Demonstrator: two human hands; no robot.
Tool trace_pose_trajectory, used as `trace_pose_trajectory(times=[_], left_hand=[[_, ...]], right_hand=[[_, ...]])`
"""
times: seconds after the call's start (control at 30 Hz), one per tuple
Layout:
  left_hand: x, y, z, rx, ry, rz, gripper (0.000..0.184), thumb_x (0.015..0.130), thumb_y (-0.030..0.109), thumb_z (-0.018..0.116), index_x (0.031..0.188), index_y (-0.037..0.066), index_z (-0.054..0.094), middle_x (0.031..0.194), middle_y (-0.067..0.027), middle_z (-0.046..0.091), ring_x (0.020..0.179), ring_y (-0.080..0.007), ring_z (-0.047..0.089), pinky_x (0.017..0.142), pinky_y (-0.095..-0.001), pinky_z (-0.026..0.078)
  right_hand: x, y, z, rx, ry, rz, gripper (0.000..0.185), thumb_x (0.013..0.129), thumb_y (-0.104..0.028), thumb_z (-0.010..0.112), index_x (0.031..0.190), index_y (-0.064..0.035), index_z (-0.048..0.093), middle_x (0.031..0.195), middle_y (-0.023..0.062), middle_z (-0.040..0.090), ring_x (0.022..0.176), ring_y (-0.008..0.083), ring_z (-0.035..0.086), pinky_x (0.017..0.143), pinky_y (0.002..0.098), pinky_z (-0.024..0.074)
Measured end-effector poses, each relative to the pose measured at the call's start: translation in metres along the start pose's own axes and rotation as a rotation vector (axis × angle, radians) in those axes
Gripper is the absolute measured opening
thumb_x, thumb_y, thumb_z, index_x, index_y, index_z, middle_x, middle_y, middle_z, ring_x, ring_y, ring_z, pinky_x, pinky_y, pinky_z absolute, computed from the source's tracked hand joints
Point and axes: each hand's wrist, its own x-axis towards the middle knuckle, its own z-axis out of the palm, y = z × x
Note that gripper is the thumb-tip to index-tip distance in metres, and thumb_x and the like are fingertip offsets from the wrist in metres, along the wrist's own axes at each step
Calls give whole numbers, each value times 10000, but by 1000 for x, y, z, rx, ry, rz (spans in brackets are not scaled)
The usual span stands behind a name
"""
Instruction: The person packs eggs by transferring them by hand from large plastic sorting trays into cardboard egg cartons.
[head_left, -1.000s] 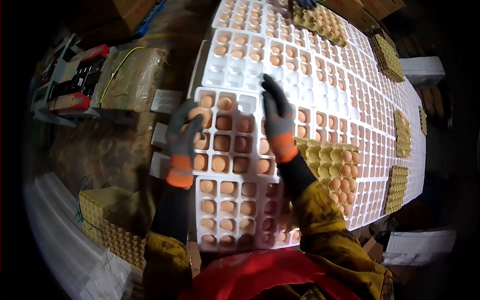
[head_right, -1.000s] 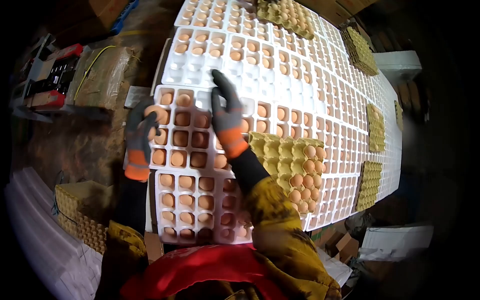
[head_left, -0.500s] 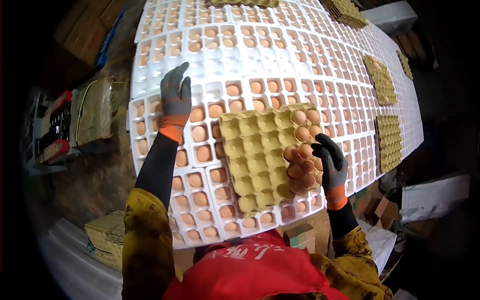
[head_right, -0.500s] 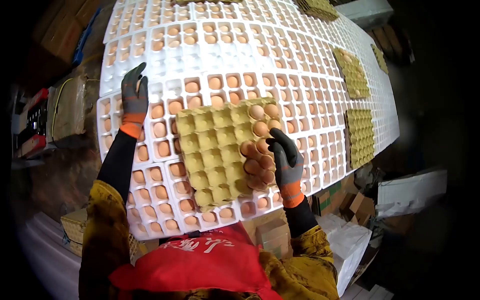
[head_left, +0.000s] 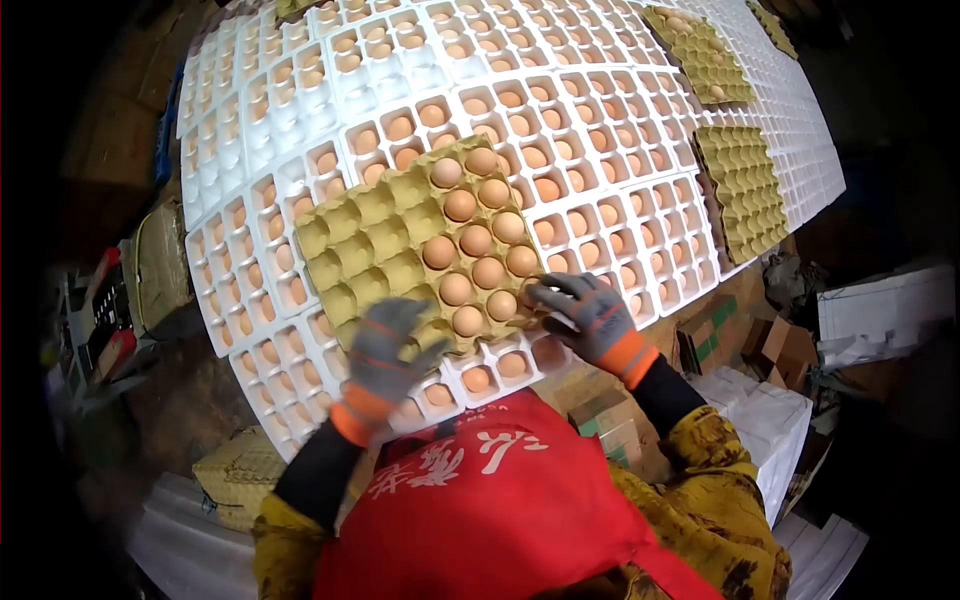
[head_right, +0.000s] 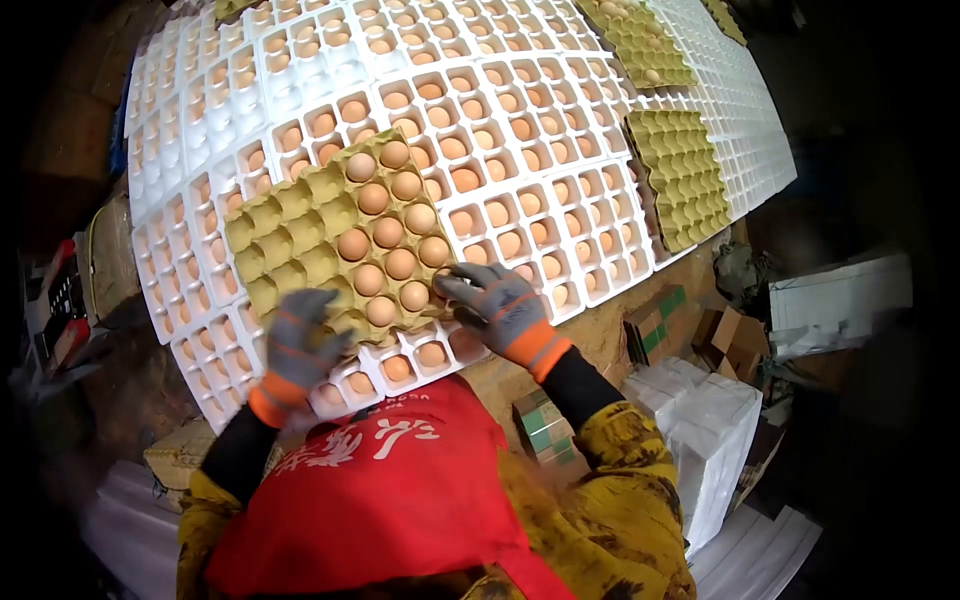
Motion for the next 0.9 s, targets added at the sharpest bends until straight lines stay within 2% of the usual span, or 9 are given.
trace_pose_trajectory(times=[0.17,0.37,0.43,0.53,0.57,0.63,0.73,0.8,0.9], left_hand=[[12,33,66,460,-190,28,442,746,231,788,1147,106,648,1118,-145,603,973,-362,579,845,-493,477],[1,28,43,-832,190,-551,254,928,183,595,1147,56,583,1000,-80,607,971,-224,622,835,-336,516],[7,24,40,-1037,347,-400,203,930,125,541,1117,48,552,977,-76,596,854,-171,633,751,-285,533],[26,38,54,-962,91,-710,202,928,166,612,1088,43,594,933,-61,591,778,-180,590,699,-298,518],[31,51,75,-282,262,-94,299,874,208,698,1112,55,602,937,-87,607,770,-211,591,698,-323,516],[42,63,84,368,37,116,331,812,187,742,1100,64,635,967,-115,625,826,-267,611,765,-357,529],[40,54,104,513,-79,80,414,756,142,763,1146,64,648,971,-132,631,894,-314,618,839,-381,529],[40,59,80,17,-43,-103,417,790,155,732,1188,65,644,997,-113,649,896,-288,629,830,-364,535],[33,34,43,-1038,-104,-485,430,893,193,640,1290,32,599,1178,-67,664,989,-187,657,763,-300,559]], right_hand=[[11,23,26,165,59,-33,419,825,-154,724,1237,-144,646,1176,92,619,989,299,620,859,412,520],[-6,43,3,1719,283,383,423,933,-119,542,1351,-53,532,1246,77,584,1091,196,621,932,321,529],[-1,47,-12,1809,142,413,364,956,-126,557,1310,-45,575,1218,52,589,1103,198,620,939,353,526],[32,40,-6,585,63,181,353,905,-233,714,1235,-117,666,1159,75,622,1029,235,634,890,377,529],[41,22,-14,329,-12,202,440,842,-254,773,1255,-153,659,1110,114,617,957,291,626,856,389,527],[54,29,12,-161,41,-12,474,803,-241,796,1249,-159,660,1064,115,601,916,330,610,847,415,528],[43,48,19,316,113,85,464,858,-218,725,1303,-140,614,1133,97,642,994,259,642,815,365,536],[34,52,-4,1159,-62,534,468,889,-159,657,1341,-76,568,1219,75,654,1059,204,650,789,304,554],[29,54,-12,1552,271,291,459,906,-117,602,1355,-34,549,1204,74,641,957,164,673,758,279,570]])
